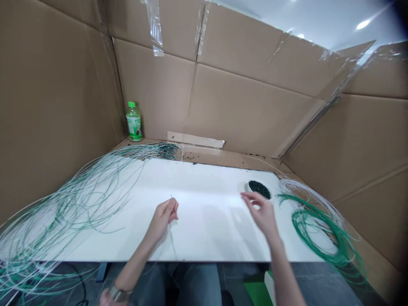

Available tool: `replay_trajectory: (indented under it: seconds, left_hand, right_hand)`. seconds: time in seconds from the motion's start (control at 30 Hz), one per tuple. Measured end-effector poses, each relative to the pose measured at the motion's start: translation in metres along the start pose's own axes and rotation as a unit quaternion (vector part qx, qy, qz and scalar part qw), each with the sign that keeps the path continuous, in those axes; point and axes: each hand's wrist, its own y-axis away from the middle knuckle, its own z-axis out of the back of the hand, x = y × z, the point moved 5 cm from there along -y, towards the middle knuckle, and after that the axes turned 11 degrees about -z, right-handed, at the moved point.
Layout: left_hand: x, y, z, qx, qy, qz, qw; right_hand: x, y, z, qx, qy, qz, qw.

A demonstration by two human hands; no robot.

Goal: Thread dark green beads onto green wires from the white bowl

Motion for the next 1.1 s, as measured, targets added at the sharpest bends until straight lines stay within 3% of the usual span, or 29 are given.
replay_trajectory:
  seconds: [0.1, 0.2, 0.3, 0.43, 0.7, 0.83, 1.0, 1.1]
  left_hand:
    - [0.021, 0.001, 0.021, 0.014, -0.059, 0.014, 0.998]
    - [0.029, 0.006, 0.023, 0.027, -0.104, 0.013, 0.994]
    - [0.026, 0.009, 0.018, 0.040, -0.134, 0.004, 0.990]
    - [0.021, 0.008, 0.016, 0.050, -0.158, -0.003, 0.986]
    - [0.021, 0.007, 0.017, 0.065, -0.186, -0.001, 0.980]
    - [0.021, 0.008, 0.017, 0.068, -0.193, 0.002, 0.979]
    - [0.023, 0.007, 0.018, 0.072, -0.206, 0.001, 0.976]
    - [0.025, 0.006, 0.019, 0.077, -0.214, 0.002, 0.974]
  right_hand:
    - [-0.045, -0.070, 0.033, 0.008, 0.103, -0.058, 0.993]
    - [-0.074, -0.113, 0.026, 0.095, 0.210, -0.087, 0.969]
    - [-0.091, -0.127, 0.003, 0.171, 0.286, -0.092, 0.938]
    - [-0.099, -0.131, -0.013, 0.199, 0.340, -0.087, 0.915]
    - [-0.097, -0.137, -0.016, 0.202, 0.342, -0.063, 0.916]
    - [-0.088, -0.133, 0.000, 0.167, 0.325, -0.060, 0.929]
    - [-0.050, -0.125, 0.019, 0.108, 0.278, -0.044, 0.953]
    - [-0.021, -0.117, -0.005, 0.128, 0.232, -0.008, 0.964]
